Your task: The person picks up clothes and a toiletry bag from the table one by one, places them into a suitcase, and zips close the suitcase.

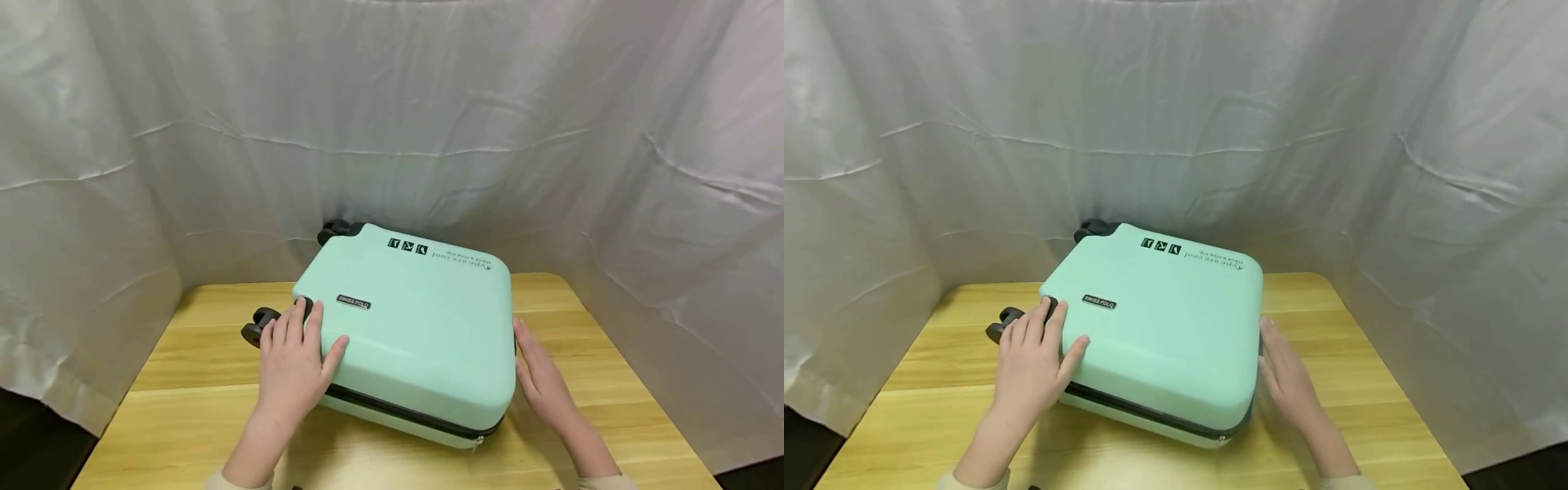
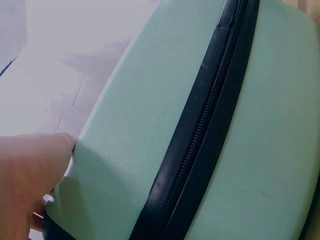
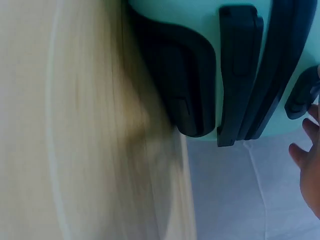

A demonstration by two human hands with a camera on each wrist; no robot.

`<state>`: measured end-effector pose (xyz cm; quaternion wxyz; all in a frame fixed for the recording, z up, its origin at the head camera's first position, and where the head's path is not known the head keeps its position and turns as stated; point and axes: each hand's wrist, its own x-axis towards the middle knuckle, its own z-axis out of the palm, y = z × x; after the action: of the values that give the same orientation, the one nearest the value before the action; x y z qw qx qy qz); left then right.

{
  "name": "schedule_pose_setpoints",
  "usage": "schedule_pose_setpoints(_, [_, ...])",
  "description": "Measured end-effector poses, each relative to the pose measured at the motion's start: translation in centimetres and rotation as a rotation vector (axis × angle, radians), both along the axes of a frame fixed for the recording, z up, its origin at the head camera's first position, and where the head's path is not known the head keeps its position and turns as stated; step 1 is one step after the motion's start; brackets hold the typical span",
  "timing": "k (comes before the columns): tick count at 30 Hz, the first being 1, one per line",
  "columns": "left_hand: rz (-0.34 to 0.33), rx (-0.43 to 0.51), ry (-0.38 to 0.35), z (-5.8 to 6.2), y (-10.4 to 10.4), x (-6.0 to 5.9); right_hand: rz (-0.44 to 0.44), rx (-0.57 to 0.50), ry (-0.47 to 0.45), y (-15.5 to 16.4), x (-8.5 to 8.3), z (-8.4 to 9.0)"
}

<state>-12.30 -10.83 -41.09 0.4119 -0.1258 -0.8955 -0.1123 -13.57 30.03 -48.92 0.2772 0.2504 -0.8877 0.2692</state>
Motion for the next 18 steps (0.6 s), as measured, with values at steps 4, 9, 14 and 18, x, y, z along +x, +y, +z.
schedule_pose_setpoints(4, [-0.002,-0.006,0.032,-0.1,0.4,0.1,-0.064,-0.035,-0.069,-0.1,-0.8,0.1])
schedule_pose_setpoints(9, [-0.050,-0.003,-0.046,-0.1,0.4,0.2,-0.134,0.027,-0.047,0.2,-0.8,1.0])
schedule_pose_setpoints(14, [-0.101,-0.020,-0.147,0.0,-0.4,0.2,-0.107,0.059,0.122,0.1,-0.3,2.0])
schedule_pose_setpoints(18, [-0.118,-0.055,-0.133,0.1,-0.9,0.1,-0.044,0.021,0.248,-0.5,0.3,3.0])
